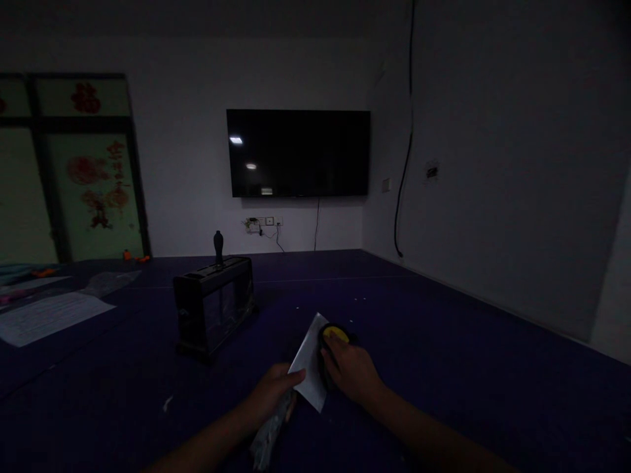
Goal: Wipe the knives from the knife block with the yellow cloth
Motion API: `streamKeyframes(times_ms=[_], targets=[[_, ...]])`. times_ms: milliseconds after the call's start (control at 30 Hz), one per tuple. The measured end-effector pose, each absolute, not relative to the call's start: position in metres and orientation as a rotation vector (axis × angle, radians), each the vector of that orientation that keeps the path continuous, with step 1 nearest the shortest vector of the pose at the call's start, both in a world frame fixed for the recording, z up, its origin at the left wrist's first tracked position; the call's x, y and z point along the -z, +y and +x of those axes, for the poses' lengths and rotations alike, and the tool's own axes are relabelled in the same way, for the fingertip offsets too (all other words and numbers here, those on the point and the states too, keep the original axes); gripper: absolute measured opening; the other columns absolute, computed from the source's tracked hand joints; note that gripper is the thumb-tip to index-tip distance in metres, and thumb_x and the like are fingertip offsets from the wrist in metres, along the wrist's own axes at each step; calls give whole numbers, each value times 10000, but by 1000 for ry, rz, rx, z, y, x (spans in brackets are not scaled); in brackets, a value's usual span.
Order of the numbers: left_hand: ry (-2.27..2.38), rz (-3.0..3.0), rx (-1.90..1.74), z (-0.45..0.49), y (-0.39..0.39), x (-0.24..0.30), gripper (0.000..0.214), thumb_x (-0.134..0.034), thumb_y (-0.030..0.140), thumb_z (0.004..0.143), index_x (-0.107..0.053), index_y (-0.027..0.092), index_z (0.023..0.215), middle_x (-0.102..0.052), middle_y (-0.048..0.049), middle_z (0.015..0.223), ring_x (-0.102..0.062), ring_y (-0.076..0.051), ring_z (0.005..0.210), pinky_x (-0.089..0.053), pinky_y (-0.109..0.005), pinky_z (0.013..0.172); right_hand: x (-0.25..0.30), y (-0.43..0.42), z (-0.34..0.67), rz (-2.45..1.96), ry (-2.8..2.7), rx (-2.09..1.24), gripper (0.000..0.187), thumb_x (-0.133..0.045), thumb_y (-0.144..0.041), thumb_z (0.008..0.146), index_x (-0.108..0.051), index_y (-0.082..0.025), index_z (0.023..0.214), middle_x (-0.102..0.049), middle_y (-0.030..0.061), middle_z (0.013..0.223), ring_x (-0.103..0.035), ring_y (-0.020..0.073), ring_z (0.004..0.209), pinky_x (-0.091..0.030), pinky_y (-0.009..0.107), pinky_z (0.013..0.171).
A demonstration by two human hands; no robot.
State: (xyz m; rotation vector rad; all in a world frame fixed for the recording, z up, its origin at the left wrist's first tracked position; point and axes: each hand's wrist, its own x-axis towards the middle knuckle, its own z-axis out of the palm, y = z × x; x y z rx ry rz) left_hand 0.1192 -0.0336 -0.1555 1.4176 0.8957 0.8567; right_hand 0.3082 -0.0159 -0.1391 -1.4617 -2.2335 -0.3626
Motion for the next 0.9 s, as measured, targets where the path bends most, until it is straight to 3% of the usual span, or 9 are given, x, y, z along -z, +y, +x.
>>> streamKeyframes(times_ms=[900], targets=[[904, 1452, -865, 118, -30, 162, 497, -572, 615, 633, -564, 127, 728, -483, 40, 430, -373, -70, 321, -236, -207, 378, 140, -16, 308, -1453, -2255, 382, 378, -320, -271, 895, -512, -136, 1191, -558, 155, 1206, -613, 238, 962, -484, 321, 771]])
